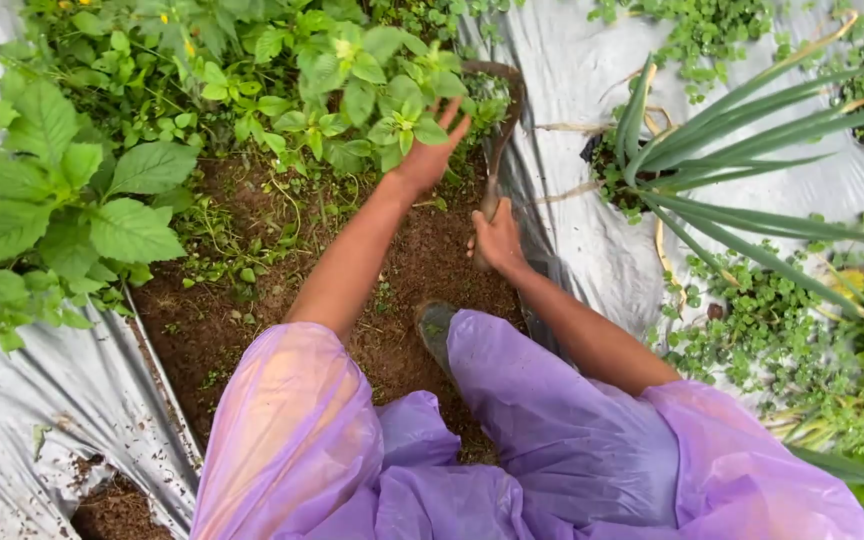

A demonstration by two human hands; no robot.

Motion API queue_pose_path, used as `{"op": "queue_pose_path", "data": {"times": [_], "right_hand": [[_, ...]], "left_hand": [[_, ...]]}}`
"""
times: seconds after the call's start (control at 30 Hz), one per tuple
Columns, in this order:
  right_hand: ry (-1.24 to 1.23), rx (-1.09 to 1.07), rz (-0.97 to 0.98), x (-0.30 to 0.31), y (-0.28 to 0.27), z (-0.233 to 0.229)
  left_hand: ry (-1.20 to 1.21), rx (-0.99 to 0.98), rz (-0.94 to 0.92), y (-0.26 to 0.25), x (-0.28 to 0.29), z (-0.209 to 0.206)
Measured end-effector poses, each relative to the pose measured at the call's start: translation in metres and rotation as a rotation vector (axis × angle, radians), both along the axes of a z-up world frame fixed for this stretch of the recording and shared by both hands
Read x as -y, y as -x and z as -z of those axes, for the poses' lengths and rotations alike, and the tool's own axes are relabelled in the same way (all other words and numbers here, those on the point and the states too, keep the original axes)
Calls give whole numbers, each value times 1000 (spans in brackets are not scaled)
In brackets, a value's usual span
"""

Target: The person uses a small hand hoe to loosen the soil and remove weeds from a garden bed covered with white plastic mulch. They pull the uprooted weeds by hand and toss them aside, working along the edge of the plastic sheeting.

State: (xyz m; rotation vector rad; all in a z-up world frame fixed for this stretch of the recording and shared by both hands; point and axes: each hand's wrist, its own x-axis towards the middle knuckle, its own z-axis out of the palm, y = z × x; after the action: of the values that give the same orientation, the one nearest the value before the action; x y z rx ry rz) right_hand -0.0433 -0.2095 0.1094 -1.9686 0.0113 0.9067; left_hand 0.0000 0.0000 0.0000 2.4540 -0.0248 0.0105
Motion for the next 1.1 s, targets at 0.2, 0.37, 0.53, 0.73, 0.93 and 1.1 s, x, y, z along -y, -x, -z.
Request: {"op": "queue_pose_path", "data": {"times": [0.2, 0.37, 0.53, 0.73, 0.93, 1.1], "right_hand": [[-9, 128, -2, 0, -15, -27], [-37, 175, -39, 22, -25, -22], [-161, 252, -107, 38, -13, -24], [-97, 190, -183, 39, -1, -24], [41, 185, -191, 45, -35, -20], [-22, 296, -315, 44, -42, -2]], "left_hand": [[-659, -23, 100, 6, 46, -72], [-771, 160, 125, -12, 63, -31], [-918, 163, 79, -14, 61, -28], [-759, 314, 119, -2, 56, -35], [-562, 486, 139, -2, 63, -43], [-309, 883, 253, -46, 117, -72]]}}
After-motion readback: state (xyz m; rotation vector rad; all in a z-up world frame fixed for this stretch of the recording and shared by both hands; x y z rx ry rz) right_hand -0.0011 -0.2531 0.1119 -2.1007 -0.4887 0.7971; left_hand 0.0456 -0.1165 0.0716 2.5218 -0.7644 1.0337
